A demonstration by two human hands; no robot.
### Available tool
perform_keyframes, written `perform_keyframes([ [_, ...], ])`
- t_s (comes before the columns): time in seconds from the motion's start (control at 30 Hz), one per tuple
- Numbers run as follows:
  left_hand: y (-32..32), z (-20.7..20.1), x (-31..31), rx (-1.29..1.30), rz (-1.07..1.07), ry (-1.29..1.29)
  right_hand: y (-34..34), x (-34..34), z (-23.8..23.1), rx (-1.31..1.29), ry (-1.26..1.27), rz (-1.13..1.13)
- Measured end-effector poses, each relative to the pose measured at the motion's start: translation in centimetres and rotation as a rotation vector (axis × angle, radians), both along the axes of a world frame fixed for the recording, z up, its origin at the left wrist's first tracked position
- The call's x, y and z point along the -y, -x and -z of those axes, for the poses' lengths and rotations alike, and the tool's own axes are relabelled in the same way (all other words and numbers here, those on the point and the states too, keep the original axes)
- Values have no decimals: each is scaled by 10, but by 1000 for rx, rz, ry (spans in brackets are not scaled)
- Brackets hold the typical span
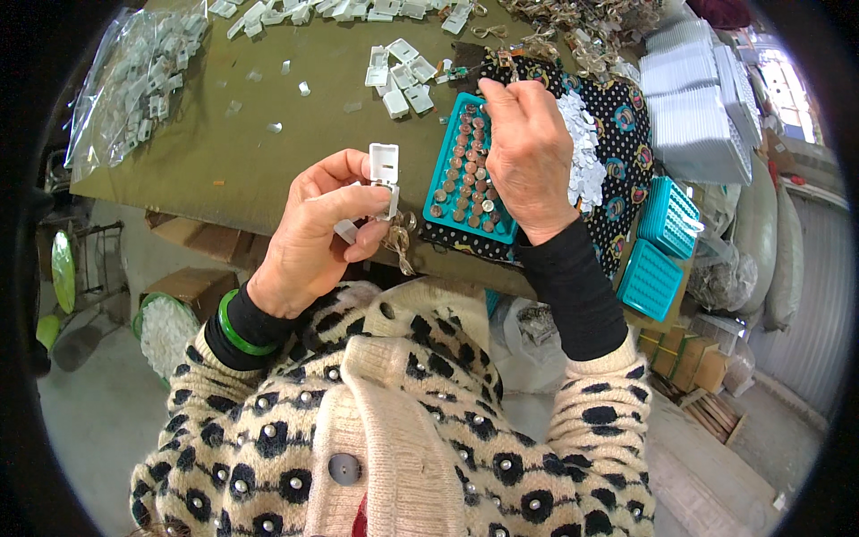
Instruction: The person repeatedly picks small white plastic housings and metal pins from a table, inserts the pins into the housings, and places the assembled units back on the table. The hands work continuously with the parts and a blue tray of pins nearby.
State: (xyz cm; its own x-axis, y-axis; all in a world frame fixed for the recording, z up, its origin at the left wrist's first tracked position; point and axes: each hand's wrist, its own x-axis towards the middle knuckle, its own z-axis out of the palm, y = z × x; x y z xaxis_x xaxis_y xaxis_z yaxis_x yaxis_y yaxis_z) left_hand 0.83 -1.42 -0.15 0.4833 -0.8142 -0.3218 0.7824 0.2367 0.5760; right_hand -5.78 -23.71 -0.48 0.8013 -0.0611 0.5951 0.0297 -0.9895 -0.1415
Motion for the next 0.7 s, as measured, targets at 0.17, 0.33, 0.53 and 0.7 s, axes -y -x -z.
perform_keyframes([
  [0.17,-6,3,2,52,-3,-43,5,11,9,-78,88,-39],
  [0.33,-9,5,5,36,22,29,15,8,4,-110,-23,-104],
  [0.53,-11,7,8,-69,47,81,18,6,4,-139,-87,-41],
  [0.7,-11,9,6,-103,43,120,21,7,-5,-226,-54,-74],
])
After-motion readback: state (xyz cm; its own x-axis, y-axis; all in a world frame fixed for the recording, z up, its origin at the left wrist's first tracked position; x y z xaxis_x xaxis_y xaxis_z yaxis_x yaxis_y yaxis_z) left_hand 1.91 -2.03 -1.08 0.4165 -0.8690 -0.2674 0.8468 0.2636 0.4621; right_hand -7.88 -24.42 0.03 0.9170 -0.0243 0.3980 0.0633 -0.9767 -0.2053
